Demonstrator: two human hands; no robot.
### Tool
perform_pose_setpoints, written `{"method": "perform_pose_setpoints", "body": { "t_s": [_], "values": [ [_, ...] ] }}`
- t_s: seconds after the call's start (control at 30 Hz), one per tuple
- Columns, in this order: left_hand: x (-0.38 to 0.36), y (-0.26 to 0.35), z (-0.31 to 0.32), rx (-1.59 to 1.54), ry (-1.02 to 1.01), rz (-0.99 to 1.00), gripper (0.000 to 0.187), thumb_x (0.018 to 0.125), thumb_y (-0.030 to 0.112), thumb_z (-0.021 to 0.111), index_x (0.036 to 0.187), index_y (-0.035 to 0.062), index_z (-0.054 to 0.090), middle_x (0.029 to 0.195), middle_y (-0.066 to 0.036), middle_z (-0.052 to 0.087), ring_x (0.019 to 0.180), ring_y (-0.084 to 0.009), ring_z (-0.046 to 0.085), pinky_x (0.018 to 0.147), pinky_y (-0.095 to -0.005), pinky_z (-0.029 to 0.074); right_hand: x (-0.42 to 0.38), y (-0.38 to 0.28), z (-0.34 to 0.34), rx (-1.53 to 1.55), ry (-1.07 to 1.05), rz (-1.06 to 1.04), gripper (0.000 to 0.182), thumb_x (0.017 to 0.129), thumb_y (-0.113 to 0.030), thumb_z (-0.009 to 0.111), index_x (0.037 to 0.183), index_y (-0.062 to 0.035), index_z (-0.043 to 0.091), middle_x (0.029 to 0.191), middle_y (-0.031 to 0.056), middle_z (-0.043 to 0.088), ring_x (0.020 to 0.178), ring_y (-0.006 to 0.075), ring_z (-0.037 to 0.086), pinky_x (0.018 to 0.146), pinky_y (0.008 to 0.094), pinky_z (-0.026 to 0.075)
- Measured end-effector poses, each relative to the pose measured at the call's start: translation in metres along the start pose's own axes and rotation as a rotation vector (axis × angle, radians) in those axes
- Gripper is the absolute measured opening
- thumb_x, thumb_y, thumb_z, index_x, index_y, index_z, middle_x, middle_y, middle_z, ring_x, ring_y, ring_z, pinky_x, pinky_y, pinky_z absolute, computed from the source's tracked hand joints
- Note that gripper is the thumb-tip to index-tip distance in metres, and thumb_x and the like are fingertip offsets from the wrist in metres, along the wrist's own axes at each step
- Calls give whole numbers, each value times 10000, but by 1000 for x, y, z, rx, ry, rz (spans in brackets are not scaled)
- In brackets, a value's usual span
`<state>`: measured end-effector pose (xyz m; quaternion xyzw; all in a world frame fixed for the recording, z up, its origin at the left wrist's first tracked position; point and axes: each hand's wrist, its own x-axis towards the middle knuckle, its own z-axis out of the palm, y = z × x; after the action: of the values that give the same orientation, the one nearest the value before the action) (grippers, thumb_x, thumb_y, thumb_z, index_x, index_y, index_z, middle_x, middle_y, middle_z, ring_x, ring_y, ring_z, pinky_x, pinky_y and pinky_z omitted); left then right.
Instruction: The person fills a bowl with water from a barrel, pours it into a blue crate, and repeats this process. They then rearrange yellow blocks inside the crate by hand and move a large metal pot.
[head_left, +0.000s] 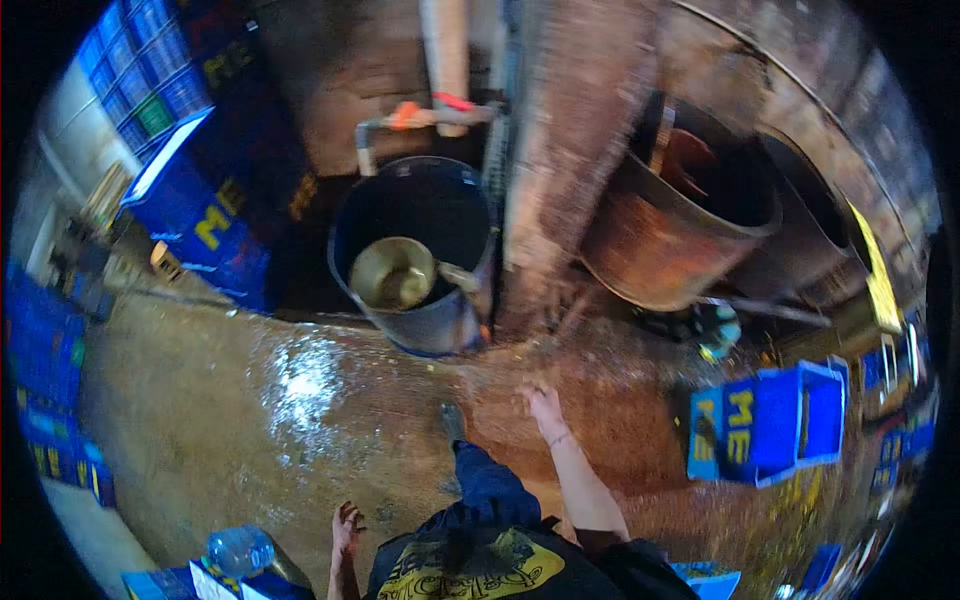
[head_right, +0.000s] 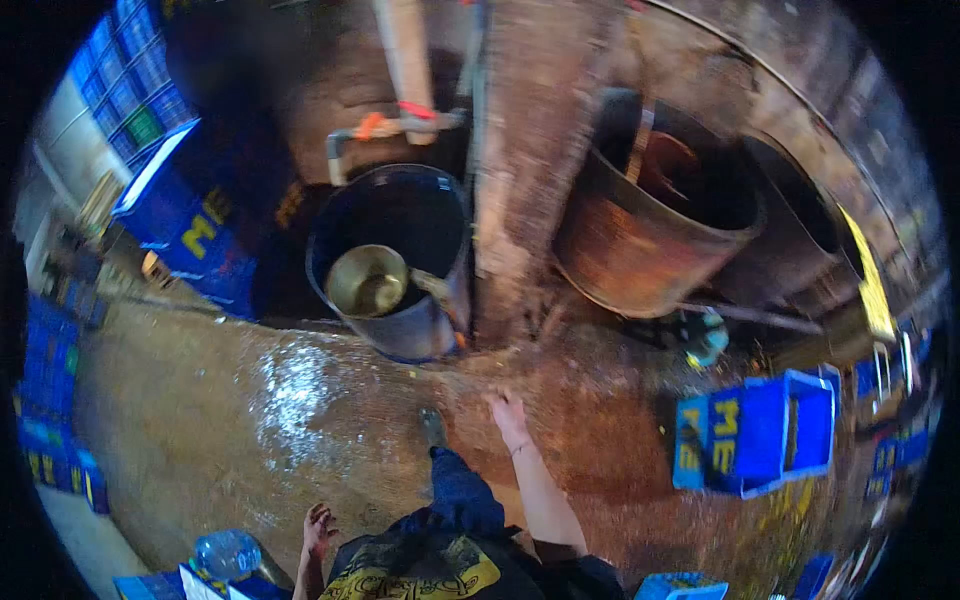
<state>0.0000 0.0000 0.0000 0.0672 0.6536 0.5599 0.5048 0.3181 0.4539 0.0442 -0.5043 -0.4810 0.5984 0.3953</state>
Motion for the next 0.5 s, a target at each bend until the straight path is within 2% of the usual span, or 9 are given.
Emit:
{"method": "perform_pose_setpoints", "body": {
  "t_s": [0.07,0.1,0.17,0.2,0.3,0.33,0.43,0.5],
  "values": [
    [-40,-23,29,-62,410,-114,432,858,159,557,1264,125,411,1009,-56,555,773,-182,590,552,-351,494,25,-61,21,17,-219,175,271,851,-96,582,1103,-14,525,983,107,622,736,173,648,585,265,530],
    [-1,53,-45,-18,490,-145,432,858,159,557,1264,125,411,1009,-56,555,773,-182,590,552,-351,494,89,-51,157,56,-259,253,271,851,-96,582,1103,-14,525,983,107,622,736,173,648,585,265,530],
    [27,36,-33,-264,639,-230,380,862,125,533,1228,120,429,967,-59,555,711,-168,585,534,-338,486,169,-69,217,132,-272,151,259,838,-91,569,1082,-8,540,871,84,630,650,156,638,523,255,514],
    [23,46,-36,-286,660,-252,384,861,129,535,1230,119,427,970,-61,554,712,-170,585,536,-338,486,180,-74,255,105,-333,207,267,832,-97,569,1082,-6,542,865,89,634,657,158,640,528,263,517],
    [67,60,-3,-329,557,-350,396,859,142,539,1236,118,420,981,-66,552,717,-175,586,541,-340,488,209,-88,317,-143,-446,277,317,811,-116,580,1104,-3,537,886,100,640,662,162,644,536,281,525],
    [88,68,13,-320,499,-388,400,858,146,541,1238,118,418,984,-68,552,718,-177,586,543,-341,489,211,-100,328,-210,-474,224,315,815,-131,585,1104,-14,544,886,99,642,657,158,642,535,276,520],
    [158,94,51,-204,270,-460,413,856,159,545,1243,116,411,995,-73,550,723,-182,587,548,-343,490,184,-118,310,-346,-491,24,305,829,-179,595,1101,-43,567,848,96,650,622,142,630,508,255,495],
    [198,118,74,-112,143,-467,421,854,168,548,1247,115,406,1002,-77,549,726,-186,587,551,-344,492,158,-153,263,-122,-294,95,226,832,-154,601,1027,-41,599,838,93,646,655,134,629,533,263,493]
  ]
}}
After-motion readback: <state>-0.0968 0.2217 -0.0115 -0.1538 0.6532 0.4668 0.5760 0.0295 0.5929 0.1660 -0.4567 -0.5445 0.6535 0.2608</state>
